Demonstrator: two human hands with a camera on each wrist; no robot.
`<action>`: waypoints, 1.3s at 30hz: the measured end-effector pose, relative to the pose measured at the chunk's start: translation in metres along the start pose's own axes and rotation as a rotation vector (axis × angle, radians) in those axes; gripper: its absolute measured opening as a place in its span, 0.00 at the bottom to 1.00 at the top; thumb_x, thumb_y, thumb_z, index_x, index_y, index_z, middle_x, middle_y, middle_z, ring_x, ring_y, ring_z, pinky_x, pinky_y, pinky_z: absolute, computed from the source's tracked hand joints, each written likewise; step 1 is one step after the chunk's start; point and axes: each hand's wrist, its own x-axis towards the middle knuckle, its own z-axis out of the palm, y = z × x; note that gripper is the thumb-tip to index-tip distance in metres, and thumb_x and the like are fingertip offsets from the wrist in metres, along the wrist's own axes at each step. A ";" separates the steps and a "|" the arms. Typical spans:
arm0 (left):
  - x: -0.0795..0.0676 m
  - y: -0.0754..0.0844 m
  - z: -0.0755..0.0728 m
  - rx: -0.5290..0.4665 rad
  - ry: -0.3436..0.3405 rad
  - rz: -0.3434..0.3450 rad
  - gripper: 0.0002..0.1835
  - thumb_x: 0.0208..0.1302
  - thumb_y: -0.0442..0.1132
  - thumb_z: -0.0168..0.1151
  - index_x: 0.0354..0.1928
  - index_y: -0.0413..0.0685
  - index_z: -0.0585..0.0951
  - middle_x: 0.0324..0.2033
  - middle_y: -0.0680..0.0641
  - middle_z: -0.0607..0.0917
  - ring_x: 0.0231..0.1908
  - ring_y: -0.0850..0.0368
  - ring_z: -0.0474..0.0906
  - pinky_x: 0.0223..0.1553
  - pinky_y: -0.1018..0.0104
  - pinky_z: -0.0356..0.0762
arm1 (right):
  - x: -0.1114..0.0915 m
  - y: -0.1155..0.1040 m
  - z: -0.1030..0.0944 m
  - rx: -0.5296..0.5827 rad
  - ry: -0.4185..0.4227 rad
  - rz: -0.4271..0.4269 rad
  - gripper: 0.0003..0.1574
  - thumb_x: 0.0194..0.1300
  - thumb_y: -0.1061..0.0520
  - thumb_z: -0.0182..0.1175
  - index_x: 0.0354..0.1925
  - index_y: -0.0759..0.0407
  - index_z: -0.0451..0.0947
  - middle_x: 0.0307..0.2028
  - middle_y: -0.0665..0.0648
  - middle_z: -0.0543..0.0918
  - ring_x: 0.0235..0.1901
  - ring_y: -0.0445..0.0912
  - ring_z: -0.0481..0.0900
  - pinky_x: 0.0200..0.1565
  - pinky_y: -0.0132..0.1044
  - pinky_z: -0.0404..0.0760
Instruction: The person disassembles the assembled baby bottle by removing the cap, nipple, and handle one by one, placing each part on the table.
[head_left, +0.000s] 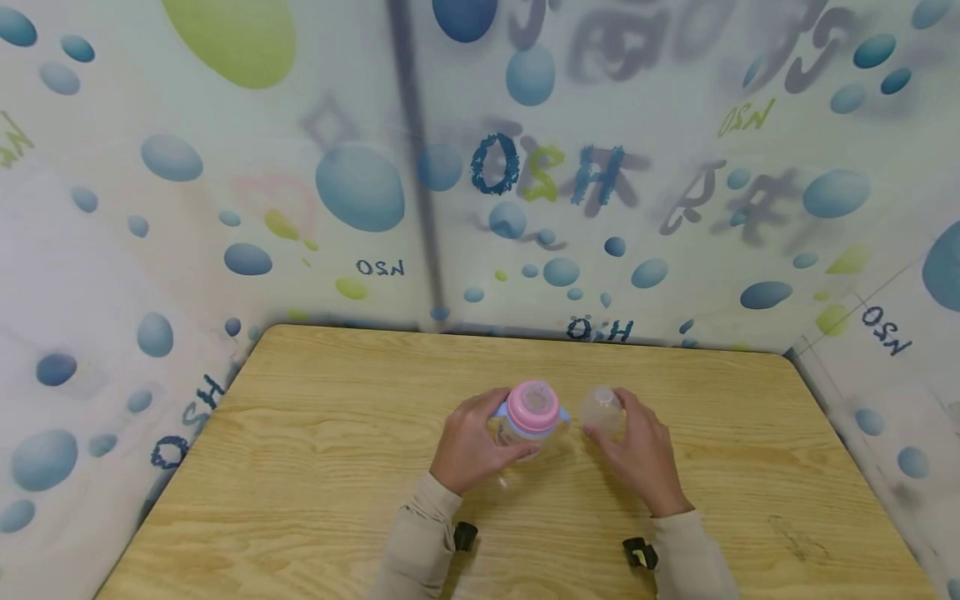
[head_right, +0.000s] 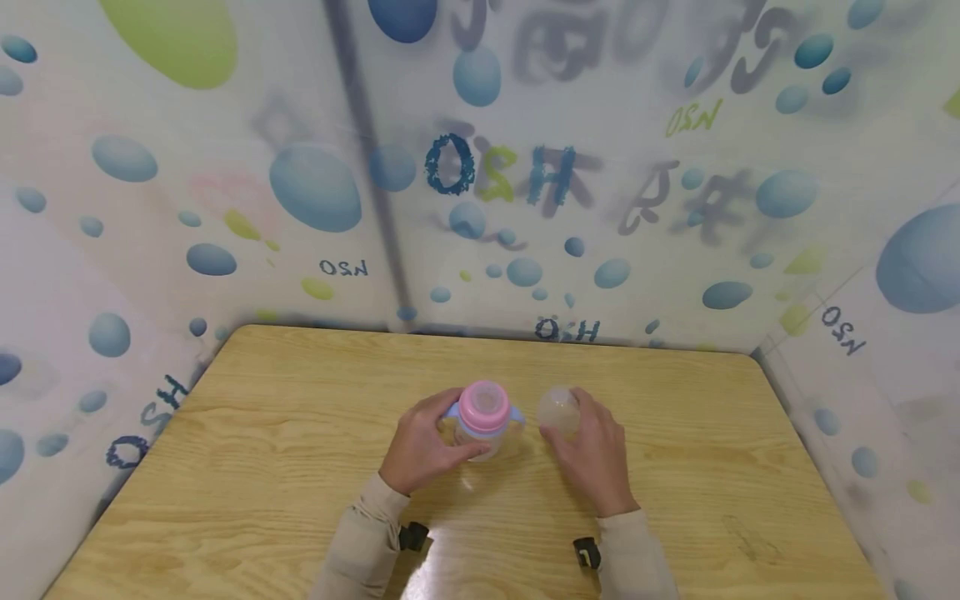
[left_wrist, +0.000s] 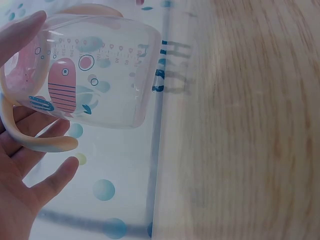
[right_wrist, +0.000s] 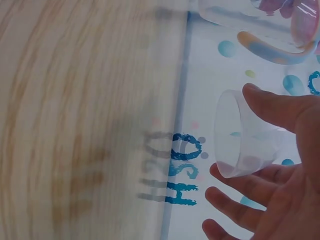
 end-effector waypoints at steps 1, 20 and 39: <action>0.000 0.000 0.000 -0.001 0.000 0.001 0.40 0.38 0.51 0.85 0.56 0.46 0.81 0.50 0.47 0.86 0.50 0.53 0.83 0.52 0.55 0.81 | 0.000 0.001 0.000 -0.005 -0.001 -0.007 0.43 0.62 0.48 0.70 0.66 0.67 0.65 0.59 0.73 0.76 0.55 0.66 0.74 0.57 0.66 0.67; 0.000 0.000 -0.001 -0.005 -0.008 -0.005 0.40 0.39 0.52 0.85 0.57 0.47 0.81 0.51 0.48 0.86 0.52 0.52 0.82 0.53 0.52 0.80 | 0.003 0.007 0.004 -0.083 -0.027 -0.051 0.43 0.59 0.49 0.73 0.62 0.69 0.67 0.54 0.74 0.78 0.54 0.68 0.76 0.57 0.67 0.67; 0.001 -0.001 -0.001 -0.014 -0.008 0.006 0.41 0.39 0.51 0.85 0.58 0.47 0.80 0.51 0.48 0.86 0.52 0.53 0.82 0.53 0.52 0.81 | 0.005 0.011 0.008 -0.140 -0.092 -0.070 0.42 0.58 0.50 0.73 0.62 0.69 0.67 0.56 0.74 0.77 0.55 0.66 0.76 0.58 0.67 0.66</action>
